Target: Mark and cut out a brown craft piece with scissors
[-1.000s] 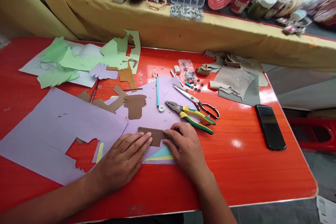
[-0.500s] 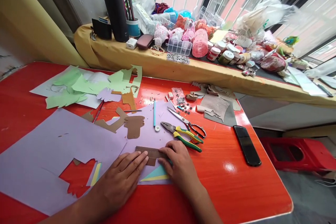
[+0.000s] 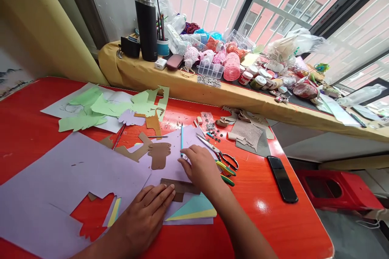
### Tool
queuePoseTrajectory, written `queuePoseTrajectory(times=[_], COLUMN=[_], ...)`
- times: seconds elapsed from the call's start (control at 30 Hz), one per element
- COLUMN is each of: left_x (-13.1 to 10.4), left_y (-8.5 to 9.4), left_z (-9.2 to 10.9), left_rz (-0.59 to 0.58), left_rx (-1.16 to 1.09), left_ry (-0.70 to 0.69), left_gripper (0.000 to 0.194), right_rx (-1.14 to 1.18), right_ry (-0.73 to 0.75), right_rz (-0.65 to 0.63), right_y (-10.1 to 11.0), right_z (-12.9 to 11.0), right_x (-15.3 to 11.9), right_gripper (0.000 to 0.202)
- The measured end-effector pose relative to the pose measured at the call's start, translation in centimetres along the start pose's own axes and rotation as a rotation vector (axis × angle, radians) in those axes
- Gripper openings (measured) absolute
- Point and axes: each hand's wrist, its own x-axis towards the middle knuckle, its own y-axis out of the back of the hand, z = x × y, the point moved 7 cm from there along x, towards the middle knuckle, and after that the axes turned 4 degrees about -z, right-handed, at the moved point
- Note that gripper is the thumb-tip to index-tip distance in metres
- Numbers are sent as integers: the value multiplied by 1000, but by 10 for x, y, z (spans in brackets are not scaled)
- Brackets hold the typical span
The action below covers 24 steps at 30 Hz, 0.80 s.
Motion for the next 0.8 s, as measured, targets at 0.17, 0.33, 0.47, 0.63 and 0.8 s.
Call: queuePoseTrajectory(times=[0.17, 0.33, 0.47, 0.63, 0.8], left_x=[1, 1, 2, 1, -1], left_y=[3, 4, 3, 2, -1], left_z=[-1, -2, -2, -2, -2], left_rz=[9, -6, -9, -26, -32], left_rx=[3, 2, -22, -24, -34], left_ry=[3, 6, 9, 4, 11], left_gripper=[45, 44, 43, 45, 45], right_rx=[5, -5, 25, 38, 45], right_ry=[-211, -301, -305, -309, -275], right_rz=[-68, -156, -150, -144, -156], right_y=[0, -19, -31, -32, -31], right_z=[8, 14, 15, 17, 15], right_x=[39, 60, 63, 57, 54], right_gripper=[27, 31, 26, 31, 28])
